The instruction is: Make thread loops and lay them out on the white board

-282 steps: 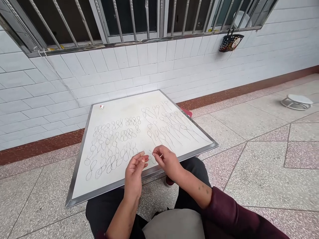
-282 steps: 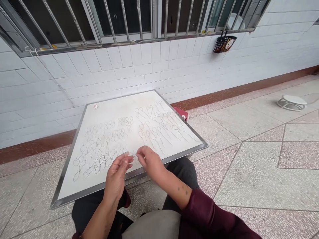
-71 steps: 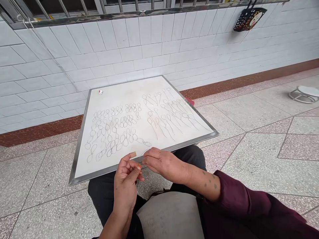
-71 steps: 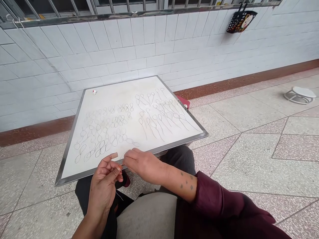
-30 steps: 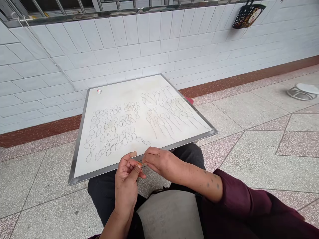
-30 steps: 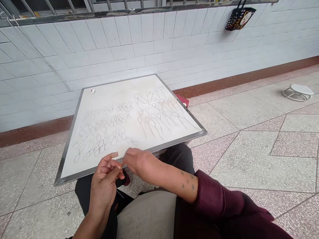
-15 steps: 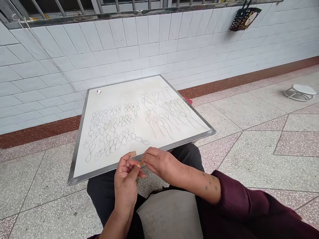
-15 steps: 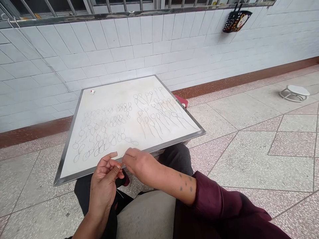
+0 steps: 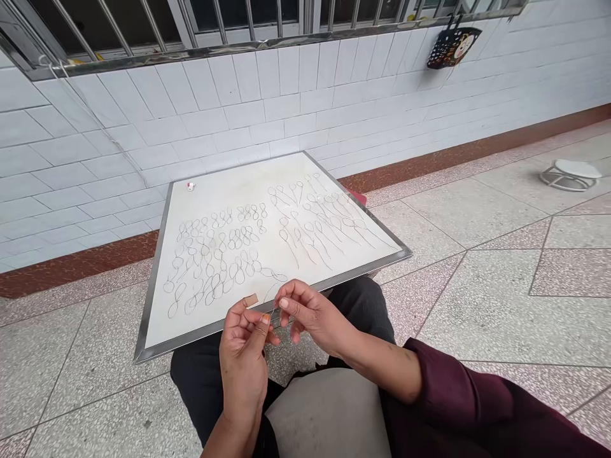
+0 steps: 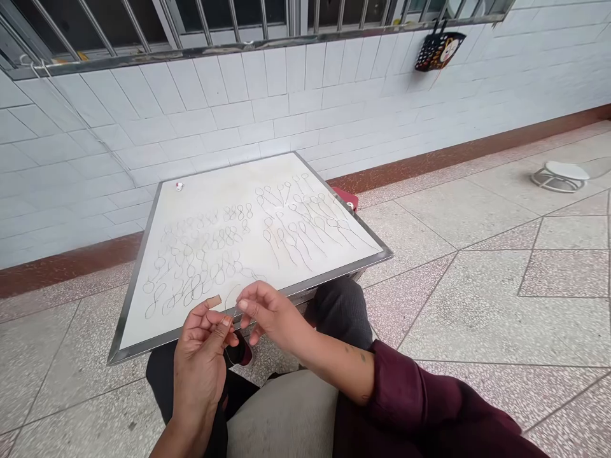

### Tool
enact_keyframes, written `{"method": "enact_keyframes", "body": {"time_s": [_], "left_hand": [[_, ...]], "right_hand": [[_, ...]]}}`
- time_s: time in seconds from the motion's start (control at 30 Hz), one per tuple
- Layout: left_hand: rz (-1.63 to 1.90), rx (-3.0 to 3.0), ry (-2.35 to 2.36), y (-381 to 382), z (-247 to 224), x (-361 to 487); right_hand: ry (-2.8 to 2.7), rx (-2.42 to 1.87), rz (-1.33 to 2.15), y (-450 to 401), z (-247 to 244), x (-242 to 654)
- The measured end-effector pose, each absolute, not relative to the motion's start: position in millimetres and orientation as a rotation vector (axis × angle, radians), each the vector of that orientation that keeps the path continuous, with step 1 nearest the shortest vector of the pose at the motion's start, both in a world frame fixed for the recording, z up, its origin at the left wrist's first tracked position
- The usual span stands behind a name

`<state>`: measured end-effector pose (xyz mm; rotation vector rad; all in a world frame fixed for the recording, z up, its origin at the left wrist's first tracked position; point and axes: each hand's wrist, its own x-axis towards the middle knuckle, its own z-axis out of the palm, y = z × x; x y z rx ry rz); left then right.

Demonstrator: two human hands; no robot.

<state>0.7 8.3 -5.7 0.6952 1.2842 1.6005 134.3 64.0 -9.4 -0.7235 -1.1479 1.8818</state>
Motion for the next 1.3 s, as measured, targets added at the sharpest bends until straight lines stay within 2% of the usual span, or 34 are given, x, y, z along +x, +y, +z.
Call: {"method": "enact_keyframes", "body": {"time_s": [0.27, 0.53, 0.87, 1.3], "left_hand": [[1.601, 0.704, 1.258, 7.7, -8.4, 5.3], [1.64, 0.604, 1.179, 9.9, -9.1, 7.9], [1.622, 0.661, 1.232, 8.5, -10.1, 7.5], [1.556, 0.656, 1.148, 6.8, -7.0, 7.1]], "right_hand": [[-0.927, -0.708, 2.0, 61.8, -10.5, 128.2], [-0.793, -0.578, 1.93, 61.3, -20.7, 120.6], [-1.065, -0.651, 1.775, 61.4, -18.6, 122.1], [-1.216, -0.683, 1.814, 62.5, -21.1, 130.0]]}}
